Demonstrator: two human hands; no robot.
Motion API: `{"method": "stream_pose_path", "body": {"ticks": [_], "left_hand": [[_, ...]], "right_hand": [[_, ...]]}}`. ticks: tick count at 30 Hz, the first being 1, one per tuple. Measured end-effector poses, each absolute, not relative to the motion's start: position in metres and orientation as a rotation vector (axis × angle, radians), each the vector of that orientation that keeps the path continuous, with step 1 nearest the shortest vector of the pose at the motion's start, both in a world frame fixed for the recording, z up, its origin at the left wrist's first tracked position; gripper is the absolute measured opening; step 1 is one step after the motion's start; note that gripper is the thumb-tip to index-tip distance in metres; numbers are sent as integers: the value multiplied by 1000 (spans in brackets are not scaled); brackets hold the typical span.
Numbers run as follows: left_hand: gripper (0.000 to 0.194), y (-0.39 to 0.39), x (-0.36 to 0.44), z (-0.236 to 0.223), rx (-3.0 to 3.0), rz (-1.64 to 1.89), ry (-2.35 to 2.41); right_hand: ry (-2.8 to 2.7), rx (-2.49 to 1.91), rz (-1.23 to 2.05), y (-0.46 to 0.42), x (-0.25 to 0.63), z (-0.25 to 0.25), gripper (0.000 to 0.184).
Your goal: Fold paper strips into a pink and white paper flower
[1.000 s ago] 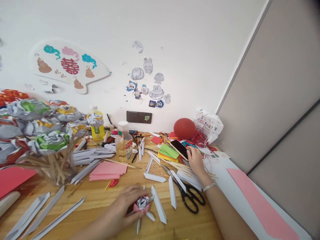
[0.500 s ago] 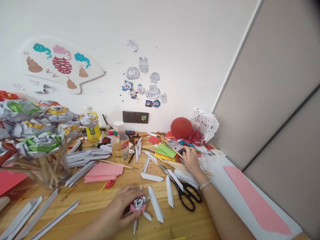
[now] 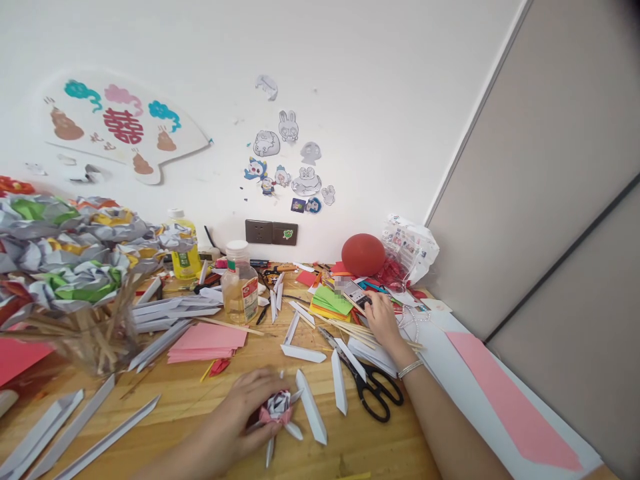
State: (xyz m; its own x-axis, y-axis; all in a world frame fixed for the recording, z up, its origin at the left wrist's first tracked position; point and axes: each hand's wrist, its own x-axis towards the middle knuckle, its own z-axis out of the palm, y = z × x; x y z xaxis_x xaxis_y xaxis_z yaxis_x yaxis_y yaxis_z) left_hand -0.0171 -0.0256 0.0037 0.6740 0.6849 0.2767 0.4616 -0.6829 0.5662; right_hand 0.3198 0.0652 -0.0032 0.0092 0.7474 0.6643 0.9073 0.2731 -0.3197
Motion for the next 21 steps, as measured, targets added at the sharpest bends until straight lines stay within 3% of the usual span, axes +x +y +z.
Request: {"method": "stream_pose_path", "body": {"ticks": [5,7,12,21], "left_hand": [[32,-24,-17,1,2405,669,922],[32,-22,-17,-2,2396,701,915],[34,-15,-19,-13,2400,747,918],[34,-15,-21,-13,2406,743,921]], "right_hand": [[-1858,-1363,-150,35,279,23,27],[-1989,-1244,-68,12,253,28,19],[-2435,-759,203,-32,203,14,10],[-2504,-866,76,-37,189,-3,10]]}}
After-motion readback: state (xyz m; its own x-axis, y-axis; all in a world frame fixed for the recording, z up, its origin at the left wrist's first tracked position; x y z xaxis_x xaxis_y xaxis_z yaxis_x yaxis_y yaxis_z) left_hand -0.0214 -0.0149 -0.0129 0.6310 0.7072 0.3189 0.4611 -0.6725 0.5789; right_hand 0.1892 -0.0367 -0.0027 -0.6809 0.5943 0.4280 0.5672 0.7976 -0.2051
